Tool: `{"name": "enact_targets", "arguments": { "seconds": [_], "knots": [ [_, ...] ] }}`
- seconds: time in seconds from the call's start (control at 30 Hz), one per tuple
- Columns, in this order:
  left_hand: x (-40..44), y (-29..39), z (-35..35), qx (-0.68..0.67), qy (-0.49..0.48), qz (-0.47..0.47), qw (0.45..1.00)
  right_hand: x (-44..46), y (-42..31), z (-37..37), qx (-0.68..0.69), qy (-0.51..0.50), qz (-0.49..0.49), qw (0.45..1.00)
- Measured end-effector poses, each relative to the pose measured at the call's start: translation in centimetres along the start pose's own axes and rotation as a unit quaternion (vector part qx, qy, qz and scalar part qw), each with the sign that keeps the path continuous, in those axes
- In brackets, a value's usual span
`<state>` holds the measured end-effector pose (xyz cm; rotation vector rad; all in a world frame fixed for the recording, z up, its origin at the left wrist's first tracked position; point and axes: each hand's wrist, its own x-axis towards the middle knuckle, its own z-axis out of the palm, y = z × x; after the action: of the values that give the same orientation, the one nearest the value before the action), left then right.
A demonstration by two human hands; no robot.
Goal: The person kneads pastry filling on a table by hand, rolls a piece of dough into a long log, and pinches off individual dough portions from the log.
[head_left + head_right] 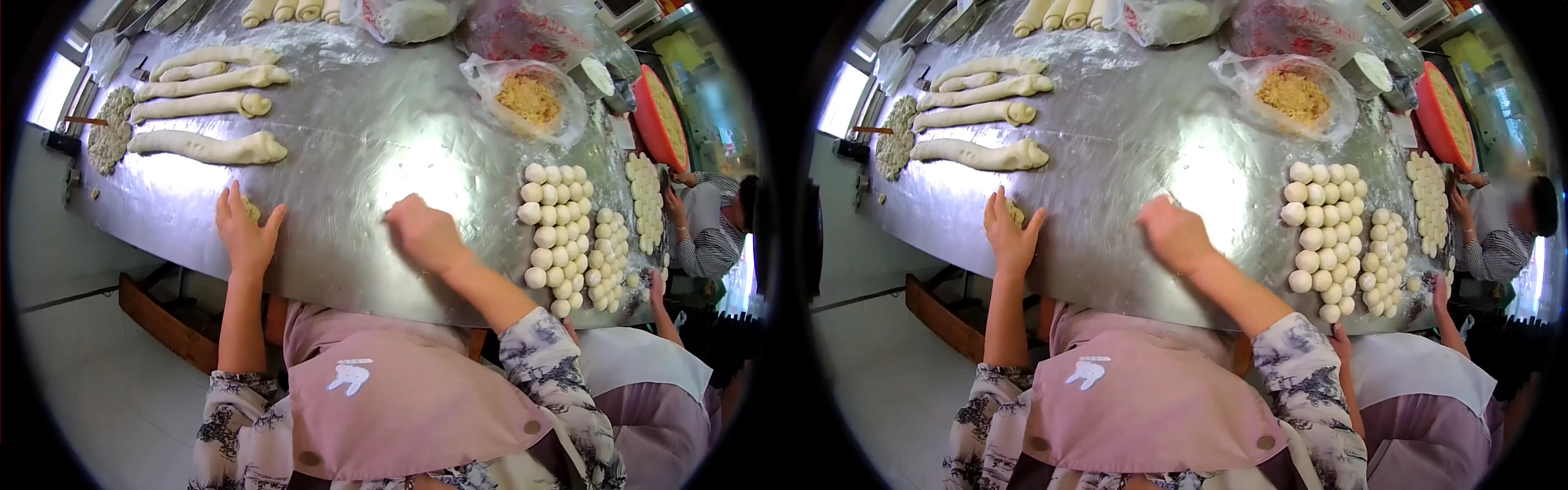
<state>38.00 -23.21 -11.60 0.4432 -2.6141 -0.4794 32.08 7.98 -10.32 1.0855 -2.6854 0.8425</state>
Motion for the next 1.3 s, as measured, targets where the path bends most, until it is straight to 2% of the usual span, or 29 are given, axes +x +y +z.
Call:
{"name": "enact_targets", "arguments": {
  "seconds": [0.07, 0.1, 0.13, 0.2, 0.33, 0.4, 0.53, 0.6, 0.63, 0.7, 0.8, 0.9, 1.0, 1.07, 1.2, 1.3],
  "knots": [
    [0.3, -0.1, 1.1, -0.021, -0.001, -0.003, 1.0, 1.2, 3.6, -3.9, -0.105, 0.092, 0.072, 0.988],
    [0.4, -0.3, 1.5, -0.028, 0.004, -0.015, 1.0, 2.1, 5.8, -6.2, -0.133, 0.134, 0.078, 0.979],
    [0.4, -0.5, 1.7, -0.034, 0.008, -0.026, 0.999, 2.8, 8.0, -8.3, -0.154, 0.166, 0.085, 0.97],
    [0.6, -1.1, 2.3, -0.04, 0.01, -0.033, 0.999, 4.3, 12.3, -11.7, -0.162, 0.203, 0.162, 0.952],
    [1.6, -1.9, 2.2, -0.034, 0.012, -0.018, 0.999, 5.4, 17.7, -14.5, -0.234, 0.178, 0.157, 0.943],
    [1.2, -1.3, 2.0, -0.045, 0.002, -0.024, 0.999, 5.7, 17.8, -15.0, -0.261, 0.149, 0.154, 0.941],
    [0.1, 3.2, 1.7, -0.108, -0.064, -0.007, 0.992, 5.2, 17.5, -13.5, -0.386, 0.129, 0.154, 0.9],
    [-0.3, 6.9, 2.5, -0.167, -0.093, 0.054, 0.98, 4.8, 20.1, -12.7, -0.397, 0.134, 0.182, 0.89],
    [-0.5, 9.0, 3.2, -0.206, -0.091, 0.09, 0.97, 5.0, 20.6, -13.2, -0.354, 0.117, 0.254, 0.892],
    [-0.7, 12.6, 3.9, -0.252, -0.155, 0.15, 0.943, 5.2, 21.6, -14.4, -0.259, 0.081, 0.391, 0.879],
    [-0.9, 17.3, 5.4, -0.282, -0.234, 0.194, 0.91, 4.2, 23.3, -16.9, -0.141, 0.241, 0.35, 0.894],
    [-0.3, 20.9, 7.1, -0.297, -0.29, 0.273, 0.868, 3.2, 23.4, -18.0, -0.188, 0.225, 0.199, 0.935],
    [0.1, 22.6, 8.6, -0.28, -0.285, 0.369, 0.839, 2.7, 22.9, -19.7, -0.246, 0.247, 0.216, 0.912],
    [0.5, 23.2, 8.4, -0.239, -0.252, 0.431, 0.833, 2.0, 24.2, -20.5, -0.233, 0.267, 0.274, 0.894],
    [-0.1, 22.5, 9.8, -0.238, -0.248, 0.434, 0.832, 2.4, 25.0, -21.4, -0.122, 0.248, 0.386, 0.88],
    [-0.6, 22.8, 11.0, -0.221, -0.256, 0.431, 0.836, 3.3, 26.5, -19.2, -0.1, 0.26, 0.39, 0.878]
  ]
}}
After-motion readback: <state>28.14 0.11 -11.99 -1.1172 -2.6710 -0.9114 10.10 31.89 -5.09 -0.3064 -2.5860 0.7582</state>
